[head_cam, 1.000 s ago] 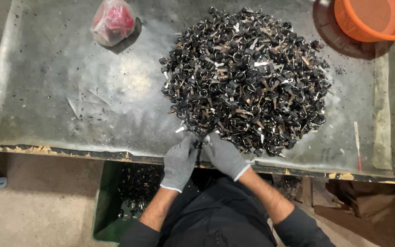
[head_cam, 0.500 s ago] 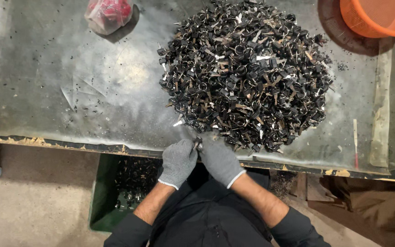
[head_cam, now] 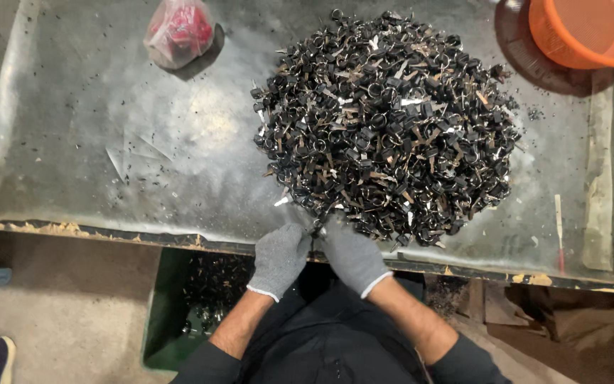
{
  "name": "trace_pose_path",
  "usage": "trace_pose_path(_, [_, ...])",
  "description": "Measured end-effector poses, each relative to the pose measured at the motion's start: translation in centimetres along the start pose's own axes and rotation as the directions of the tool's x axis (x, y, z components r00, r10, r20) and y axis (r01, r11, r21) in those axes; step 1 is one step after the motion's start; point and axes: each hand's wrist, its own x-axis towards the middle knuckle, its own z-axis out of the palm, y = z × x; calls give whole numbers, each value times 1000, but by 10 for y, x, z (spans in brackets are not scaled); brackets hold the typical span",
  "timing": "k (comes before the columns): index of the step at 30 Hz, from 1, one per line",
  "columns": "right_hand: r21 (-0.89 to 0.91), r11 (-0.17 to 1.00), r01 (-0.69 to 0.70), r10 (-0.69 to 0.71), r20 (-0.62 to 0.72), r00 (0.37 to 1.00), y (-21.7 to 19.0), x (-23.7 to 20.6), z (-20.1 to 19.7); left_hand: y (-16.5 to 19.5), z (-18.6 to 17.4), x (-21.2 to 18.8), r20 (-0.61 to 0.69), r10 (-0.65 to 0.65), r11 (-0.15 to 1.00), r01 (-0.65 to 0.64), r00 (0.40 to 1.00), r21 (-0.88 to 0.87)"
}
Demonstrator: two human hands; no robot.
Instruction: The person sits at a metal workbench and sorts through a large pile of small black metal components, picking up pieces by hand, examining them, and dropping rejected pieces into a green bin below the table while keeping the rest in a pile. The person occasionally gathers and turns over sections of the pile while continuing to sort.
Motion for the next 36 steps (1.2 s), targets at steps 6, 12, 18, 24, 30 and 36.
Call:
trace_pose_path(6, [133, 991, 22, -21, -12, 1000, 10, -7, 12, 13, -34, 7, 159, -145, 978, 117, 977, 173])
trace_pose_path(12, [357, 933, 47, 40, -233, 972, 29, -16, 25, 15, -97, 2, 372, -309, 885, 121, 875, 450])
trace_pose_path(18, [397, 901, 174, 63, -515, 855, 16, -13, 49, 35, -10, 35, -60, 62, 995, -57, 996, 80])
trace_pose_path(24, [223, 893, 391, -133, -700, 702, 21, -15, 47, 23, 24, 15, -166, 178, 983, -166, 970, 84])
trace_pose_path(30, [432, 868, 244, -80, -364, 928, 33, -22, 65, 32, 8, -14, 6, 9, 967, -7, 1000, -256])
trace_pose_path(36, [383, 847, 368, -184, -440, 879, 41, -27, 63, 29, -29, -12, 319, -141, 819, 292, 937, -494])
